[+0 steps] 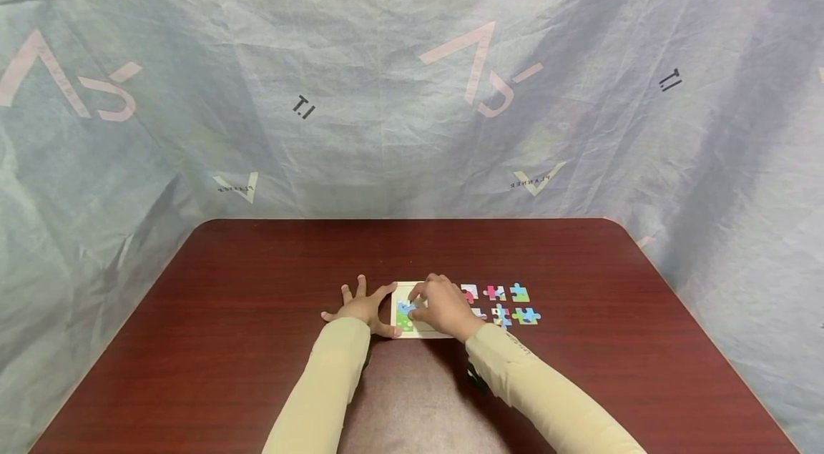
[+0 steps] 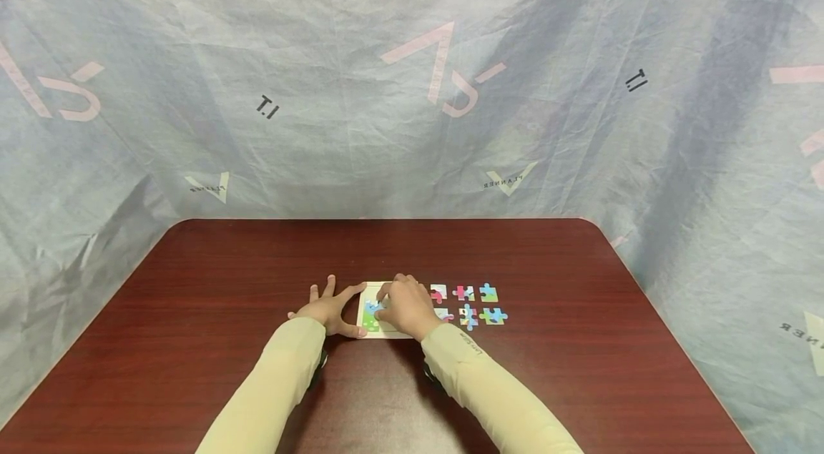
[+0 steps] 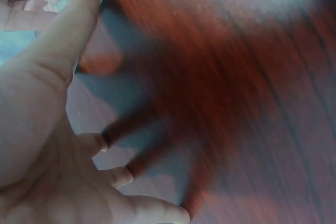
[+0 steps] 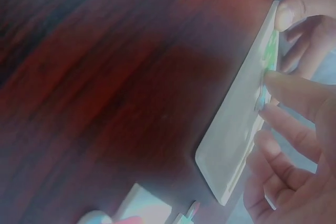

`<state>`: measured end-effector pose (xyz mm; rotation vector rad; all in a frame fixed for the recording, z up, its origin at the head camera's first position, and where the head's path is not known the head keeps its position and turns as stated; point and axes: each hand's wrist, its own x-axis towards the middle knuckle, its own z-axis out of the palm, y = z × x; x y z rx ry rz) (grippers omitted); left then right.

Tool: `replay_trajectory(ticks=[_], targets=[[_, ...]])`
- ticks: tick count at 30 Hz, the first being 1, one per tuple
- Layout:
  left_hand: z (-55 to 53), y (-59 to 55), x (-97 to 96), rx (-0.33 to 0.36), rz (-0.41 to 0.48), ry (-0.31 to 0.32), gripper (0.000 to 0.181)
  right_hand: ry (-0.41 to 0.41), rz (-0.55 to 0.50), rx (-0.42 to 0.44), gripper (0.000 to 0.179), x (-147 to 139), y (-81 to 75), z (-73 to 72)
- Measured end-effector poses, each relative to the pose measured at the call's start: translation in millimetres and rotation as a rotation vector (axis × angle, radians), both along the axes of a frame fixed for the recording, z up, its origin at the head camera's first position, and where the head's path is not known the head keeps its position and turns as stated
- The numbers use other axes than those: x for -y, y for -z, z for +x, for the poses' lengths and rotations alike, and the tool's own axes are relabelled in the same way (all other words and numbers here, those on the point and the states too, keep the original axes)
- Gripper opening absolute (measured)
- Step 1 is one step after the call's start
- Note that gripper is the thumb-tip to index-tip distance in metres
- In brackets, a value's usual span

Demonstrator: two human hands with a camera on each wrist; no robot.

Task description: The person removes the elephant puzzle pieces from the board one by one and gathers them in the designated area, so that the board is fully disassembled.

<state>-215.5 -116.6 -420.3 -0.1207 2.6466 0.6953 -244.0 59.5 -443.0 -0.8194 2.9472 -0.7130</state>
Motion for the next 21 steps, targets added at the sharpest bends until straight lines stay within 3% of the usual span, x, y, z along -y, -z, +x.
replay_trajectory(ticks=[14,21], targets=[[-3.4,3.0,0.4,0.014,0.012,-0.014,0.093,0.024,-0.055,0.047,0.029,3.3,-0.2,-3.1],[-1.8,0.1,0.2,0.012,0.019,-0.013,0.093,-0.013,-0.035,0.013,0.015,0.8,0.2,-4.1]])
